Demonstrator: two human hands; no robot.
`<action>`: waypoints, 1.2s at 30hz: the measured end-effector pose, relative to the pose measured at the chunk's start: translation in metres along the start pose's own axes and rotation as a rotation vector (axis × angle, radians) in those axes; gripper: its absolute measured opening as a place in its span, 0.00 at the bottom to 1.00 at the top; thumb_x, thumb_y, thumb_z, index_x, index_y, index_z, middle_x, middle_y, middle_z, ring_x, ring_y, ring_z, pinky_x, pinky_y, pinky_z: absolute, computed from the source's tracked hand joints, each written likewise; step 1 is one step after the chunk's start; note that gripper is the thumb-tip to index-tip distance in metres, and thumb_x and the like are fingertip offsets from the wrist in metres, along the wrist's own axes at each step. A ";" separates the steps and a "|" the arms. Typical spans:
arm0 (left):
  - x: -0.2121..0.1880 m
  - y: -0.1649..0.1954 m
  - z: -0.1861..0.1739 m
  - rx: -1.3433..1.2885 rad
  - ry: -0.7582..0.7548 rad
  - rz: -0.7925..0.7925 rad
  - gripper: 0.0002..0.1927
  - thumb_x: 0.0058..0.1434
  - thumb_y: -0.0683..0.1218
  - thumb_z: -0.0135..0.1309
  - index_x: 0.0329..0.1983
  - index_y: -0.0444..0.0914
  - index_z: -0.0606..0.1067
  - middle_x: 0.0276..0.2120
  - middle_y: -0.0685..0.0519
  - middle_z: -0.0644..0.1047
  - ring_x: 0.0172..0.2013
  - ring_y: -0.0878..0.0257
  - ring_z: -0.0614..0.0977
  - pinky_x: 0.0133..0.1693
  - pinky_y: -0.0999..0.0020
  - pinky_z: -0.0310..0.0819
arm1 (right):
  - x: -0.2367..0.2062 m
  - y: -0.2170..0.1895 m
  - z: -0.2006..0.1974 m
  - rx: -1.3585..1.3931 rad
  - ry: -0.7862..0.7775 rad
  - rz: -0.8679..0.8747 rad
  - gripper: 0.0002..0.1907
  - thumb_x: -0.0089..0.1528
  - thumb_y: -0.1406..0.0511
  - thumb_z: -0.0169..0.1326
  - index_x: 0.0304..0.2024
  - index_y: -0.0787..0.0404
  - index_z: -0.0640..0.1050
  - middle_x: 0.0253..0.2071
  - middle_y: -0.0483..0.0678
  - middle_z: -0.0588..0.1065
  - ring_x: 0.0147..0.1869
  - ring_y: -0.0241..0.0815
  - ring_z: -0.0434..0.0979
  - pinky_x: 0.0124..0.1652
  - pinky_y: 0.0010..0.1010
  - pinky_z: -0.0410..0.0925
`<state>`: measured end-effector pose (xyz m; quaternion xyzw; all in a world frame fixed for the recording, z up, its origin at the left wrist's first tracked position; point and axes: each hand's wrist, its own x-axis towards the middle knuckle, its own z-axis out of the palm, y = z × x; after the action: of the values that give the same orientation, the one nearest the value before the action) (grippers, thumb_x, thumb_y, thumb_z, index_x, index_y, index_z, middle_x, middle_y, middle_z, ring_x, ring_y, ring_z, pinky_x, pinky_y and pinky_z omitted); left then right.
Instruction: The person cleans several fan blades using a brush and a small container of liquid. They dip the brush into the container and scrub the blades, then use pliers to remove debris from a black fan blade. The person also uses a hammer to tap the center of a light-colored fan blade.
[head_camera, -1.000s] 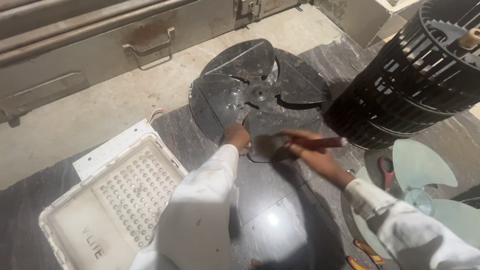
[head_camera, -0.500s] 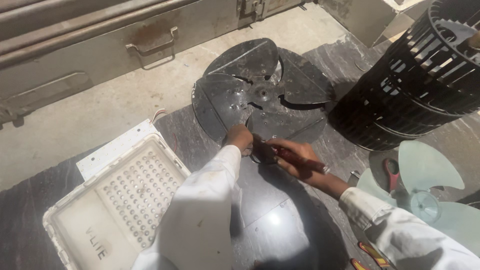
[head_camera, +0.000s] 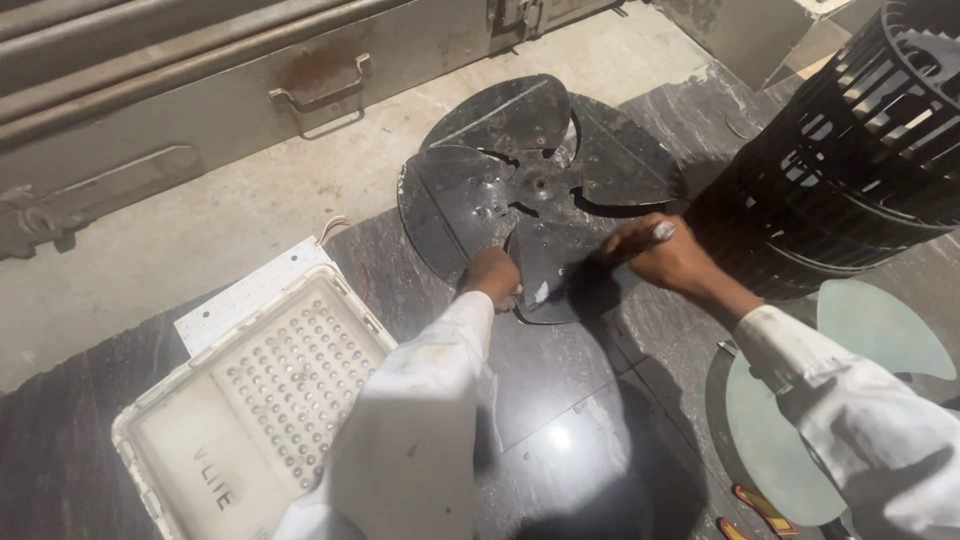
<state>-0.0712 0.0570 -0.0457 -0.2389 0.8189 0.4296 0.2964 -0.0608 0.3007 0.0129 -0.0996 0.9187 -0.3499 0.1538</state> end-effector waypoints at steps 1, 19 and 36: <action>0.001 0.000 0.001 0.012 0.002 0.002 0.05 0.62 0.38 0.60 0.36 0.31 0.83 0.29 0.44 0.84 0.30 0.53 0.88 0.29 0.63 0.81 | -0.001 -0.005 0.007 0.143 -0.016 0.013 0.10 0.58 0.75 0.52 0.36 0.60 0.84 0.45 0.53 0.83 0.50 0.50 0.84 0.53 0.39 0.75; -0.002 -0.004 0.002 0.060 0.004 0.073 0.05 0.63 0.38 0.57 0.36 0.30 0.82 0.29 0.44 0.84 0.26 0.54 0.86 0.27 0.61 0.77 | -0.013 0.004 -0.005 -0.593 0.342 -0.076 0.12 0.56 0.75 0.59 0.40 0.61 0.85 0.40 0.61 0.80 0.49 0.58 0.78 0.47 0.46 0.72; -0.032 -0.004 -0.005 0.336 0.081 0.179 0.13 0.60 0.47 0.59 0.44 0.34 0.82 0.42 0.44 0.85 0.43 0.51 0.88 0.46 0.57 0.81 | -0.075 0.028 0.017 -0.833 -0.081 -0.043 0.35 0.57 0.74 0.48 0.68 0.49 0.68 0.74 0.47 0.59 0.66 0.49 0.71 0.52 0.41 0.74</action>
<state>-0.0475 0.0551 -0.0232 -0.1292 0.9084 0.3014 0.2594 0.0128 0.3326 -0.0022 -0.1864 0.9725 0.0526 0.1291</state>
